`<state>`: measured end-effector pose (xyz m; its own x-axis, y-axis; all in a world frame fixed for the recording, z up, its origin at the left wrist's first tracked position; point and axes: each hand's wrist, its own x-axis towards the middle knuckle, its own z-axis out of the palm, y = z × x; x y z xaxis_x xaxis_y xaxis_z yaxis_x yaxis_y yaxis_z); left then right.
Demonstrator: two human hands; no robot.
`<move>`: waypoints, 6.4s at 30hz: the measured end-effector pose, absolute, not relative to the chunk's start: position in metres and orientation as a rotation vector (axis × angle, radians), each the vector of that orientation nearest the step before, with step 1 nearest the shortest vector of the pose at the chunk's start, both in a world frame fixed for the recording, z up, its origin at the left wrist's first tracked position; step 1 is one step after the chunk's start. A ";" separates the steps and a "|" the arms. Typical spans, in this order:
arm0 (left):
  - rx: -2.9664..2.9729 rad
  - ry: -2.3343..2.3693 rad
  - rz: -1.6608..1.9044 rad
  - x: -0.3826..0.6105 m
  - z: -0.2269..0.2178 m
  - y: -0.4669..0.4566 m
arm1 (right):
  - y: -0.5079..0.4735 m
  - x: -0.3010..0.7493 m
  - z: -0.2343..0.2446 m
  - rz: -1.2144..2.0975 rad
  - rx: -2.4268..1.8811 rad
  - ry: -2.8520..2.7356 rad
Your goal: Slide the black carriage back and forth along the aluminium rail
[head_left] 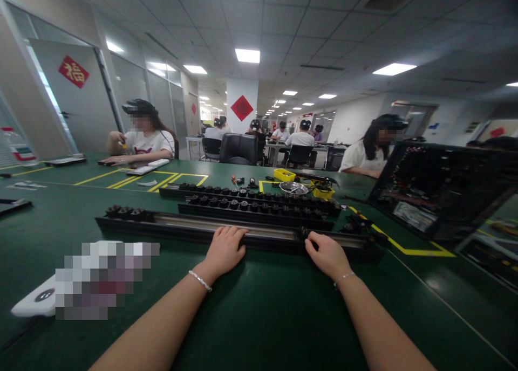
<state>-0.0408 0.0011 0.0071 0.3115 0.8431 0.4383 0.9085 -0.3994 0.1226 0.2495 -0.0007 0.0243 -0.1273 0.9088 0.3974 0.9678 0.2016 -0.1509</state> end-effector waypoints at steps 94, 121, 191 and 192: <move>-2.456 -1.630 -0.694 -0.041 0.007 0.002 | 0.001 0.261 0.017 -0.336 -1.742 -1.805; -2.438 -1.662 -0.688 -0.039 0.008 0.001 | 0.013 0.255 0.006 -0.389 -1.864 -1.538; -2.448 -1.665 -0.681 -0.039 0.010 0.001 | 0.009 0.257 0.020 -0.223 -2.016 -1.452; -2.446 -1.662 -0.682 -0.040 0.010 0.001 | 0.009 0.258 0.021 -0.221 -2.020 -1.455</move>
